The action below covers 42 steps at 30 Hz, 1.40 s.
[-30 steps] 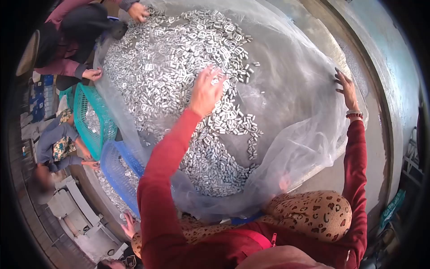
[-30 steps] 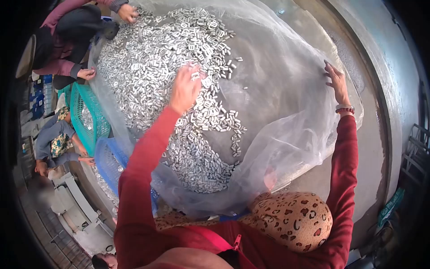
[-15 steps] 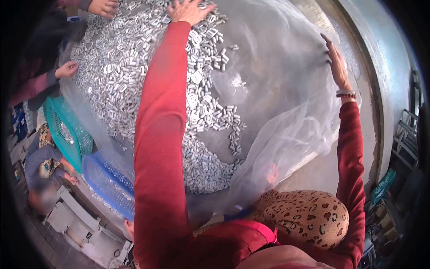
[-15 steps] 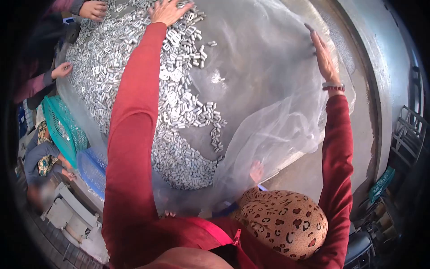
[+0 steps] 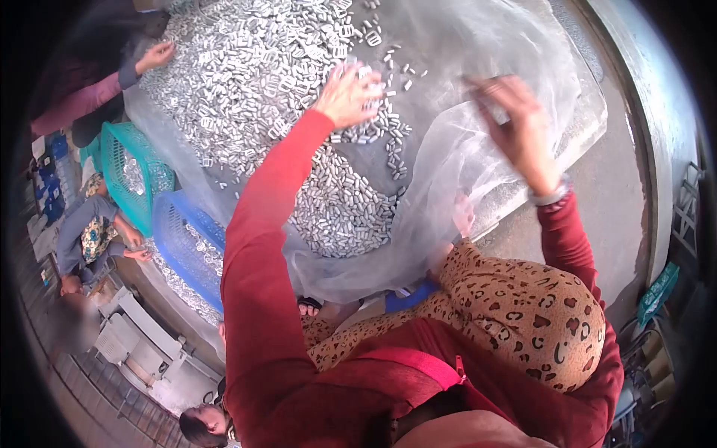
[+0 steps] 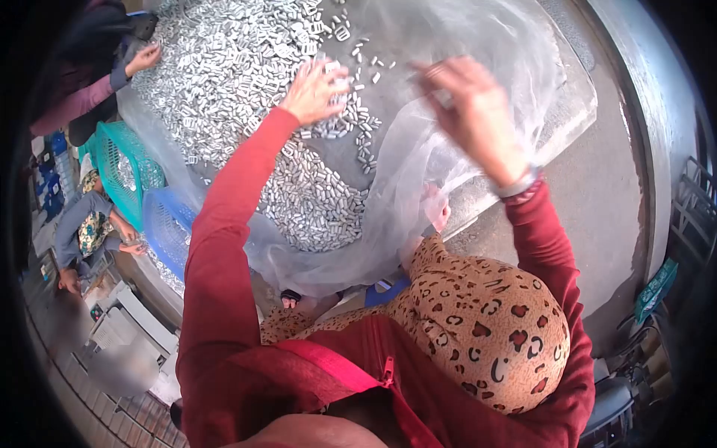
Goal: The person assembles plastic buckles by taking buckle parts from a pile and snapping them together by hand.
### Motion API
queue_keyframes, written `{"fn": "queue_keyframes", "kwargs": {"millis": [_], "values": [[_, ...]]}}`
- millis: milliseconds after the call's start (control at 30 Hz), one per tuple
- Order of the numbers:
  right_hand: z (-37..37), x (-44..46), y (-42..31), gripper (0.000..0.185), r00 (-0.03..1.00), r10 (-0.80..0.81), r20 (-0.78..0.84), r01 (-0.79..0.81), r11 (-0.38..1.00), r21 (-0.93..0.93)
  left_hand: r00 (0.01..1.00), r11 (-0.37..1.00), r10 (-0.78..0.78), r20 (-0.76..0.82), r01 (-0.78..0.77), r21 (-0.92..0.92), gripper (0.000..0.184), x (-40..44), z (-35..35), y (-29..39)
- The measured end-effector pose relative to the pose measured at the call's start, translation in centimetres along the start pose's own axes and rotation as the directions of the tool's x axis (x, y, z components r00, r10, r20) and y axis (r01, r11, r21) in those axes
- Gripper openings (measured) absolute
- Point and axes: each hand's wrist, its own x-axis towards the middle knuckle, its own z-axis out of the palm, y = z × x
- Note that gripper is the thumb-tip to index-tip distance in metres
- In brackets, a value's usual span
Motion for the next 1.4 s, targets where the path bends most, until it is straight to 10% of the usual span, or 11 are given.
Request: {"fn": "queue_keyframes", "kwargs": {"millis": [233,433,533,633,700,833,967,1167,1233,1300,1400], "values": [[5.6,-10.4,1.1,0.068,0.651,0.122,0.749,0.352,0.826,-0.44,0.976,0.999,-0.053,0.212,0.049,0.021,0.032,-11.0,-0.2,4.0],[5.1,-17.1,8.8,0.079,0.69,0.298,0.66,0.087,0.87,-0.484,0.925,0.925,-0.378,0.036,0.376,0.054,0.043,-14.3,1.1,5.9],[3.3,-15.4,6.2,0.071,0.631,0.332,0.701,-0.035,0.915,-0.401,0.853,0.863,-0.486,0.189,0.503,-0.051,0.049,-12.8,0.6,7.7],[4.8,-14.0,10.0,0.058,0.549,0.159,0.821,-0.205,0.977,-0.053,0.781,0.76,-0.594,0.195,0.623,-0.183,0.042,-13.1,1.7,8.8],[2.4,-9.9,7.2,0.049,0.34,0.209,0.917,-0.165,0.973,-0.161,0.801,0.775,-0.545,0.249,0.594,-0.214,0.021,-13.4,1.4,9.5],[-6.8,-1.4,-6.1,0.049,0.344,0.029,0.939,0.098,0.993,-0.066,0.937,0.931,-0.347,0.046,0.35,-0.103,0.008,-16.7,2.8,9.2],[-9.1,6.3,-15.8,0.049,0.276,-0.161,0.947,0.157,0.98,0.121,0.797,0.622,-0.505,0.333,0.603,-0.5,0.015,-19.0,4.1,6.0],[10.7,9.3,-14.4,0.073,0.483,-0.075,0.873,-0.175,0.968,0.18,0.393,0.283,-0.919,-0.023,0.617,-0.734,0.038,-21.5,1.7,7.8],[22.4,7.6,-8.7,0.088,0.768,-0.033,0.64,0.114,0.99,-0.086,0.249,-0.014,-0.957,0.15,0.475,-0.88,0.037,-22.7,1.5,8.7],[25.4,3.7,-9.2,0.097,0.728,0.088,0.68,-0.051,0.996,-0.075,0.301,0.216,-0.953,-0.043,0.571,-0.792,0.033,-23.9,1.9,9.5],[28.5,-4.9,-11.1,0.079,0.891,0.035,0.452,0.1,0.957,-0.272,0.271,0.036,-0.963,0.004,0.142,-0.989,0.028,-24.4,5.0,9.1]]}}
